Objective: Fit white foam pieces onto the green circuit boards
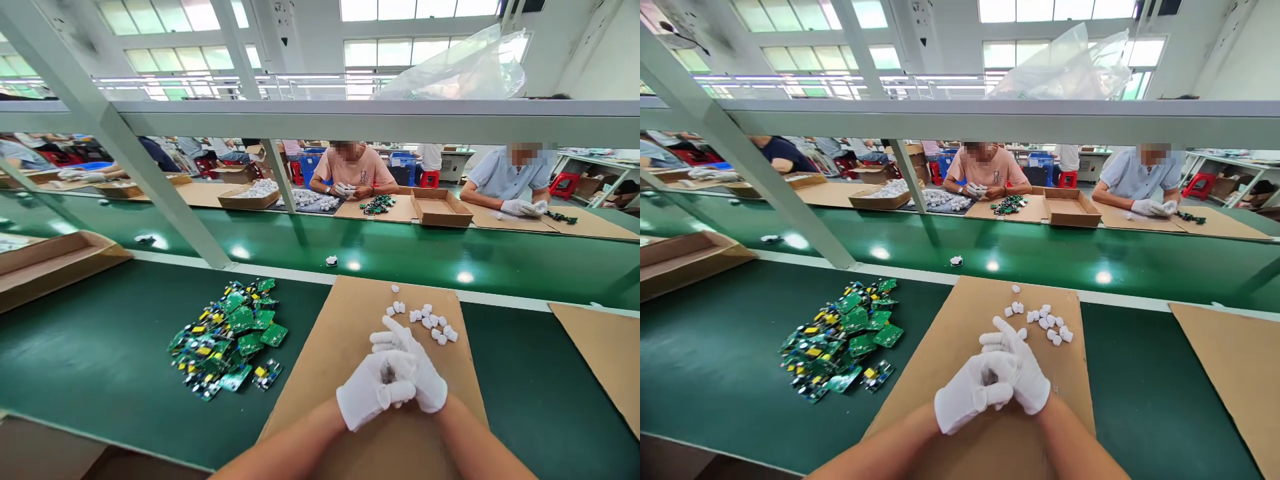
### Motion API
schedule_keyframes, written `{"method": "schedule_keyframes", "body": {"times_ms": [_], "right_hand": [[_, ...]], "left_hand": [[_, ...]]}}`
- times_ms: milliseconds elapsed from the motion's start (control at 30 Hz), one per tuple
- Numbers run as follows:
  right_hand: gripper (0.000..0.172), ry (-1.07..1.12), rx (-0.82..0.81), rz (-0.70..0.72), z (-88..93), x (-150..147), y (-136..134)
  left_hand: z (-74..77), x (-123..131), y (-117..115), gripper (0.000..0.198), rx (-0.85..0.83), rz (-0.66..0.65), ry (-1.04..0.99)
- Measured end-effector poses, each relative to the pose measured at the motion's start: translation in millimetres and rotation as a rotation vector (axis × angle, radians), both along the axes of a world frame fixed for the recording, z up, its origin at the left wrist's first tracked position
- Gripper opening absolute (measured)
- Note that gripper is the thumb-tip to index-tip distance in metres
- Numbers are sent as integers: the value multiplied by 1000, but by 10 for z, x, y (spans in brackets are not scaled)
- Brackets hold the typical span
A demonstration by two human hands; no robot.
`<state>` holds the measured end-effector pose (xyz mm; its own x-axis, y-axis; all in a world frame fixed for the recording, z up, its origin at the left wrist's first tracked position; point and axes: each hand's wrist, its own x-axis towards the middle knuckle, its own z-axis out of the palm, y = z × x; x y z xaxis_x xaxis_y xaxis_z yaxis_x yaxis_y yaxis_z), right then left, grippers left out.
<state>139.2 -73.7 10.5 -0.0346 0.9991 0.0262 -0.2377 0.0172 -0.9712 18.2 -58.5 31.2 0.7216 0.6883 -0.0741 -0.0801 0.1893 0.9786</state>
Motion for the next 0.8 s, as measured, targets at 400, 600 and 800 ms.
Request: {"method": "schedule_keyframes", "body": {"times_ms": [400, 600, 800], "right_hand": [[32, -1459, 294, -136, -162, 246, 240], [23, -1415, 447, -195, -290, 321, 259], [39, -1676, 501, -89, -423, 162, 175]], "left_hand": [[222, -2068, 601, 36, 967, 166, 1233], [163, -2226, 476, 42, 1068, 46, 1460], [132, -2169, 527, 34, 1060, 51, 1428]]}}
